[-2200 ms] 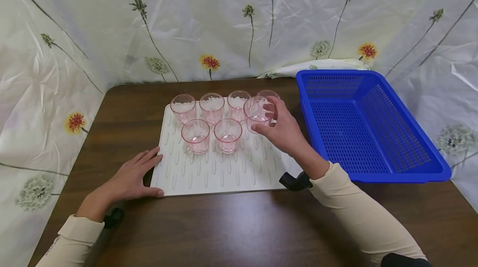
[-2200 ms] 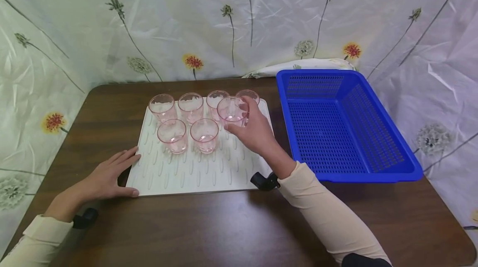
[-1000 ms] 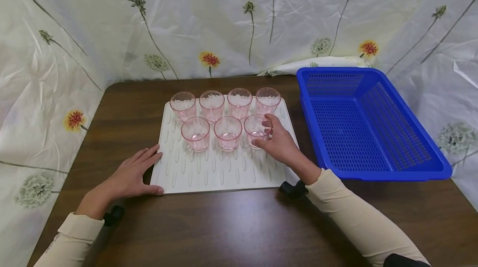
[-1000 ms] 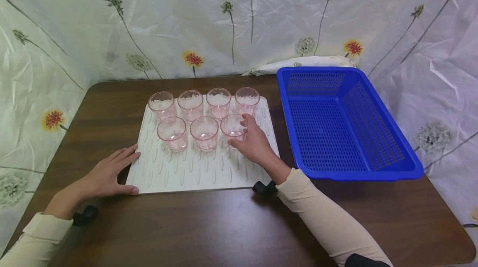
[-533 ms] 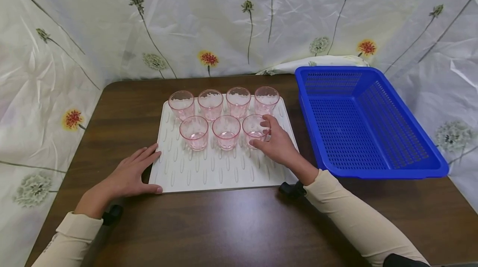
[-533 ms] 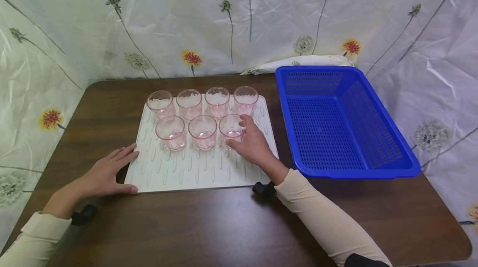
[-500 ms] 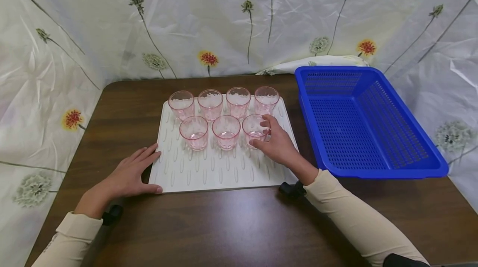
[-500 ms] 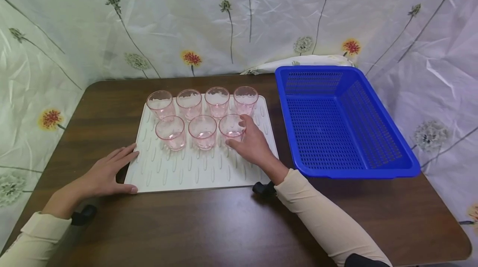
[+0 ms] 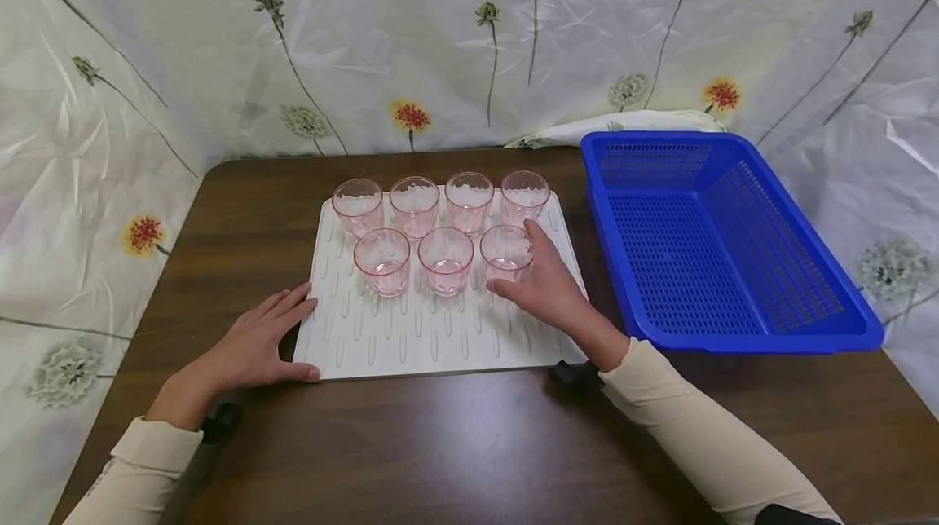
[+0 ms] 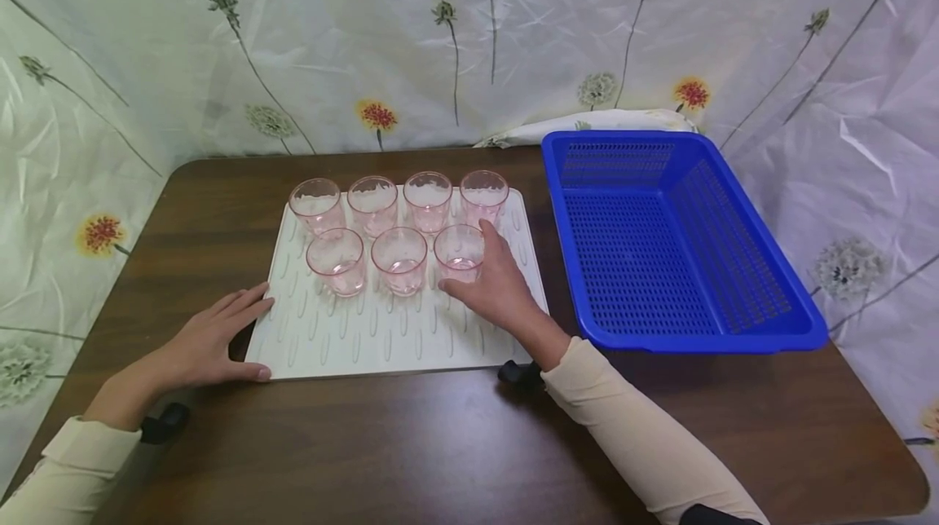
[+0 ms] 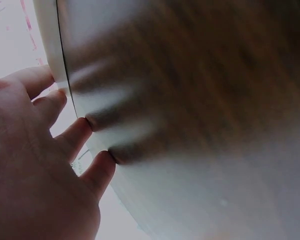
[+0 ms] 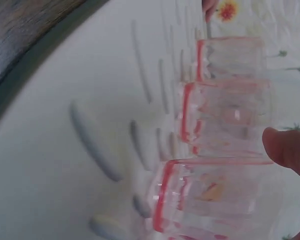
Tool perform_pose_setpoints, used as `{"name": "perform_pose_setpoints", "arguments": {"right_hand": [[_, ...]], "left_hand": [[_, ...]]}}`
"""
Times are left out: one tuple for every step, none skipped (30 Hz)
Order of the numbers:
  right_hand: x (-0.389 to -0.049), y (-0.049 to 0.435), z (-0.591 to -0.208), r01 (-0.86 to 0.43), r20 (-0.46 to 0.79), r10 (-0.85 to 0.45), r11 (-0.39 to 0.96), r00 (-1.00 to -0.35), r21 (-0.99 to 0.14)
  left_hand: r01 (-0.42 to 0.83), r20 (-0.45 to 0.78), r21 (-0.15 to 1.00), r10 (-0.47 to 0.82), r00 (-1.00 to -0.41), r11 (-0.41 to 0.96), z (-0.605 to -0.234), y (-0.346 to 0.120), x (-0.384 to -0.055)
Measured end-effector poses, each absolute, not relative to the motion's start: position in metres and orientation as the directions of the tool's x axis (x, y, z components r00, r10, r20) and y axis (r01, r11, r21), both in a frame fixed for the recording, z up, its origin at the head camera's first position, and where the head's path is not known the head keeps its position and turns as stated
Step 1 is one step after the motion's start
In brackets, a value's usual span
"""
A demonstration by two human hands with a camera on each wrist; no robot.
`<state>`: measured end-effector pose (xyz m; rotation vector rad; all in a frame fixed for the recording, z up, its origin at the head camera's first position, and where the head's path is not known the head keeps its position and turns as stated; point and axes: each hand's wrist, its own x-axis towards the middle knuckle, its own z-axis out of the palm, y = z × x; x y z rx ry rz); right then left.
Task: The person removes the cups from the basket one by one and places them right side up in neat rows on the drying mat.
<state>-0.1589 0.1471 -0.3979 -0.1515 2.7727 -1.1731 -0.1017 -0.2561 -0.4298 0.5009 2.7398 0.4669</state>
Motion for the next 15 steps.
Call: {"name": "perform_pose_setpoints", "arguments": {"right_hand": [[-0.158,0.147,-0.395,-0.064,-0.051,-0.142,0.704,-0.989,-0.708],[-0.157,0.146,-0.393,-0.088,-0.021,-0.142,0.715,-0.99,-0.694],[-0.156,0.145,-0.389,-0.11,0.008,-0.142,0.727,-0.99,-0.678],[-0.155,0.145,-0.386,-0.138,0.044,-0.145,0.737,-0.988,-0.661],[-0.154,0.144,-0.382,-0.168,0.084,-0.15,0.746,-0.985,-0.644],[-0.153,0.144,-0.378,-0.195,0.12,-0.153,0.753,-0.981,-0.628],[-0.152,0.144,-0.374,-0.225,0.16,-0.159,0.754,-0.974,-0.617],[-0.151,0.144,-0.369,-0.255,0.198,-0.168,0.751,-0.966,-0.609],[-0.15,0.144,-0.365,-0.284,0.233,-0.176,0.745,-0.956,-0.603],[-0.15,0.145,-0.361,-0.314,0.268,-0.186,0.736,-0.945,-0.599],[-0.149,0.145,-0.357,-0.336,0.293,-0.192,0.728,-0.937,-0.598],[-0.148,0.146,-0.354,-0.355,0.315,-0.197,0.72,-0.929,-0.596],[-0.148,0.147,-0.35,-0.37,0.33,-0.203,0.714,-0.922,-0.595],[-0.148,0.148,-0.347,-0.375,0.334,-0.205,0.71,-0.92,-0.595],[-0.148,0.149,-0.344,-0.374,0.33,-0.207,0.711,-0.921,-0.596]], "left_hand": [[0.285,-0.245,0.368,0.388,-0.889,0.885,-0.43,-0.256,-0.102],[0.286,-0.244,0.366,0.388,-0.889,0.885,-0.43,-0.256,-0.101],[0.286,-0.243,0.365,0.387,-0.889,0.886,-0.429,-0.256,-0.101],[0.287,-0.241,0.365,0.387,-0.89,0.886,-0.429,-0.257,-0.101],[0.286,-0.24,0.365,0.387,-0.89,0.886,-0.429,-0.257,-0.101],[0.286,-0.24,0.366,0.387,-0.891,0.886,-0.429,-0.257,-0.101],[0.286,-0.238,0.366,0.387,-0.891,0.885,-0.429,-0.257,-0.1],[0.286,-0.238,0.367,0.387,-0.891,0.885,-0.43,-0.257,-0.1],[0.286,-0.238,0.368,0.387,-0.891,0.885,-0.43,-0.257,-0.1],[0.286,-0.237,0.37,0.387,-0.891,0.884,-0.43,-0.258,-0.1],[0.286,-0.237,0.37,0.387,-0.891,0.884,-0.431,-0.258,-0.1],[0.286,-0.236,0.37,0.387,-0.891,0.884,-0.431,-0.258,-0.1],[0.286,-0.235,0.37,0.387,-0.892,0.884,-0.432,-0.258,-0.1],[0.286,-0.234,0.37,0.386,-0.892,0.884,-0.432,-0.258,-0.1],[0.287,-0.233,0.37,0.387,-0.892,0.884,-0.432,-0.258,-0.1]]}}
